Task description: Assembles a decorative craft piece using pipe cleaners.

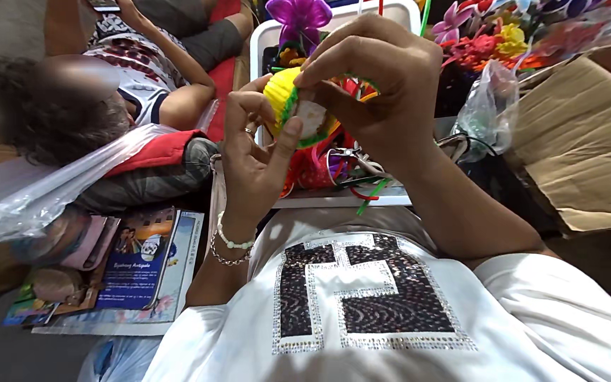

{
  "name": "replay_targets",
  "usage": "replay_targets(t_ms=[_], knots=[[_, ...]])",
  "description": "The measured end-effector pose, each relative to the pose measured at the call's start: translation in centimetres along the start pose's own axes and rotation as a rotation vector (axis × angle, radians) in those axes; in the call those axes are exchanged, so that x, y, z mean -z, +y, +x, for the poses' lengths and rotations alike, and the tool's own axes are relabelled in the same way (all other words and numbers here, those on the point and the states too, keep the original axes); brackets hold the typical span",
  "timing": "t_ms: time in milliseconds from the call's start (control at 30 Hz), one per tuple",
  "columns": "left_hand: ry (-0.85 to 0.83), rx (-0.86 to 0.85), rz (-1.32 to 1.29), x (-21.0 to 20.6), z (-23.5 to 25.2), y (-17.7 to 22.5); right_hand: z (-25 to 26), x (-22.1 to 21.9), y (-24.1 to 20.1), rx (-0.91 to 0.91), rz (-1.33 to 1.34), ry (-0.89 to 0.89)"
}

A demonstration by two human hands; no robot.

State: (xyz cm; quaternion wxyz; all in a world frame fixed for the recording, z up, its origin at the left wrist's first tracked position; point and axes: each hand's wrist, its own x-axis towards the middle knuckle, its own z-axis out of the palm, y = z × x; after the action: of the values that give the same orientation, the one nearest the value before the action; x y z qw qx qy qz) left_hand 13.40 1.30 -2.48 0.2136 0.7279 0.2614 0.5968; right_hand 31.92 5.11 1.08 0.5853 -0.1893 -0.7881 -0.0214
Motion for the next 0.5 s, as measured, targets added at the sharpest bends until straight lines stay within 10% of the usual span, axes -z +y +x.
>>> replay_targets(t_ms=[500], knots=[[-0.066, 0.063, -0.163, 0.5, 0.3, -1.8, -0.2, 0.6, -0.3, 0.032, -0.005, -0.135]])
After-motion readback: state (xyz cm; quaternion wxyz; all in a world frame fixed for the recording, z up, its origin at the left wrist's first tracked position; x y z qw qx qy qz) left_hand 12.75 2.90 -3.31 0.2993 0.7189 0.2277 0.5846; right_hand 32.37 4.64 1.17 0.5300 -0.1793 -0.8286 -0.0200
